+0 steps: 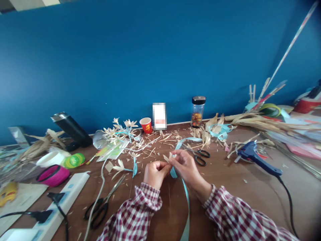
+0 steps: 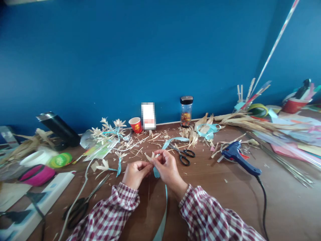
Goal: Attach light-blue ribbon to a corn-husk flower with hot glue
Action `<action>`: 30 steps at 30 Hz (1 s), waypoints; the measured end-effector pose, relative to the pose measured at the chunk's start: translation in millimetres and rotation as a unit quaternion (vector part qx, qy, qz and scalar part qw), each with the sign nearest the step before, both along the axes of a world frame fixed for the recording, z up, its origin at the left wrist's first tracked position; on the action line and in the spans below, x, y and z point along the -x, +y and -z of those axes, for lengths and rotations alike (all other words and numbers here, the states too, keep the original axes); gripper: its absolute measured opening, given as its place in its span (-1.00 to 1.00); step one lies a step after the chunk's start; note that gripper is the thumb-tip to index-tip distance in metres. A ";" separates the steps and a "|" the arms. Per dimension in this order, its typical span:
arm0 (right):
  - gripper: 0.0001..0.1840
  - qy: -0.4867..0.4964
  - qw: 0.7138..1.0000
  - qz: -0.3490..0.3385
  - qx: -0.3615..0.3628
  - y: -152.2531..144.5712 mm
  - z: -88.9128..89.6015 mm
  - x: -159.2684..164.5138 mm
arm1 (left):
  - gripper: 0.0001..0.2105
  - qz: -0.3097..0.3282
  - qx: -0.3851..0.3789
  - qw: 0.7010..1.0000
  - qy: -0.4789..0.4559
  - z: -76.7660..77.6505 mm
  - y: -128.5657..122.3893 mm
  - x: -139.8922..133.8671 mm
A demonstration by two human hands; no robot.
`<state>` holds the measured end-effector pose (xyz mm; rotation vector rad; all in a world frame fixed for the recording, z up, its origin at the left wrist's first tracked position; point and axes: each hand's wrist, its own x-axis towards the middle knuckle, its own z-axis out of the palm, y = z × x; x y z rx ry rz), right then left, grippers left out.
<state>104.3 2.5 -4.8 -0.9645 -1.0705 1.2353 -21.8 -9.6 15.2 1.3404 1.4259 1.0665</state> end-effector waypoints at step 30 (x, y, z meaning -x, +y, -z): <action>-0.68 -0.035 0.998 -0.019 -0.044 2.8 -7.5 -1.5 | -0.68 0.014 -0.053 0.998 0.017 2.3 -0.5 -1.6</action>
